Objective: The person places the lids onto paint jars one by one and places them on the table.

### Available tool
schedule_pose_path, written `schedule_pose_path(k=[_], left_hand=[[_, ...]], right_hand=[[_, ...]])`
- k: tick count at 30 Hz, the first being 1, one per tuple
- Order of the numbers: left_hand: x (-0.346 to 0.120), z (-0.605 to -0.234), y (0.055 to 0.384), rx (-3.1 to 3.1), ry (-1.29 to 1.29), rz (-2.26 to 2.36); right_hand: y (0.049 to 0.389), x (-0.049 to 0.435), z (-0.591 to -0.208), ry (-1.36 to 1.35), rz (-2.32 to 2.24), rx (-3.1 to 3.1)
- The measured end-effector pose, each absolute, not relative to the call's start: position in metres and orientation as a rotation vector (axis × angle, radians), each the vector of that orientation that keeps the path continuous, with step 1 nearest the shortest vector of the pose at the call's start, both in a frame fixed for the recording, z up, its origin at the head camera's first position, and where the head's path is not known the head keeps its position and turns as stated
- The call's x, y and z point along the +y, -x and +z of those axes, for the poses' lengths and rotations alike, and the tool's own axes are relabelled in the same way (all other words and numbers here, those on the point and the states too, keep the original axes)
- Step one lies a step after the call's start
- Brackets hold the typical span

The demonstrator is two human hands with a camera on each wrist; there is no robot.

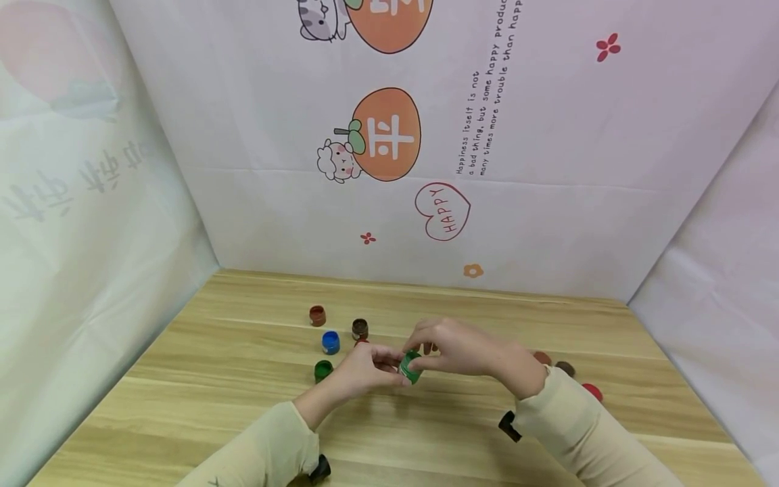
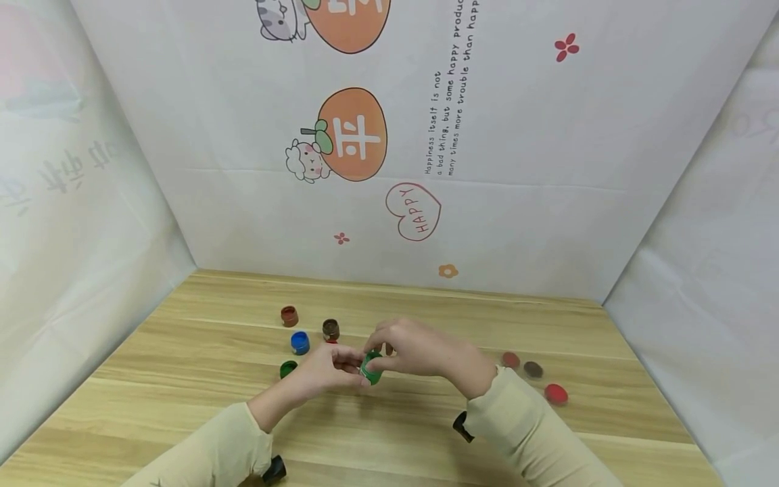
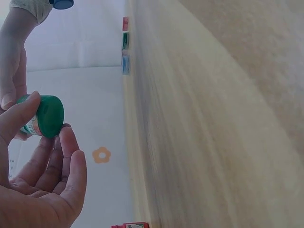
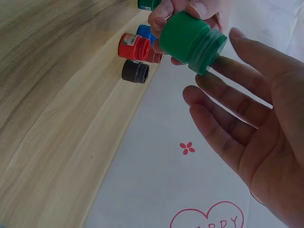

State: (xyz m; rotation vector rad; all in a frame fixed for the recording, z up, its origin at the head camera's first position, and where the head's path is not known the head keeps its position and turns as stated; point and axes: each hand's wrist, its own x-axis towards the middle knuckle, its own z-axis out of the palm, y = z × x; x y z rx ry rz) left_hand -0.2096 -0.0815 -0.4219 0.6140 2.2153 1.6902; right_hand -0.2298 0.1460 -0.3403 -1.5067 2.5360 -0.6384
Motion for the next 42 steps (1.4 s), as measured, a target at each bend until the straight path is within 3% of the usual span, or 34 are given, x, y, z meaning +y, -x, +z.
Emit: schedule_pose_path(k=[9,22,31,42], left_hand=[[-0.081,-0.4198,0.2087,2.213,-0.619,1.702],[-0.0799,-0.4218,0.2083,2.191,-0.588,1.702],[-0.0786,-0.4219,0.2085,2.18,-0.557,1.729],[-0.08,-0.4226,0.2098,2.192,-0.555,1.719]], right_hand=[[0.2311,0.1481,-0.3399,1.728,-0.674,2.441],[0.2281,0.1503,-0.3398,1.57,-0.661,2.532],[0.2302,0.1539,-0.3388,1.721,-0.69,2.45],[0.2277,0.1527,-0.3389,1.538,-0.642,2.544]])
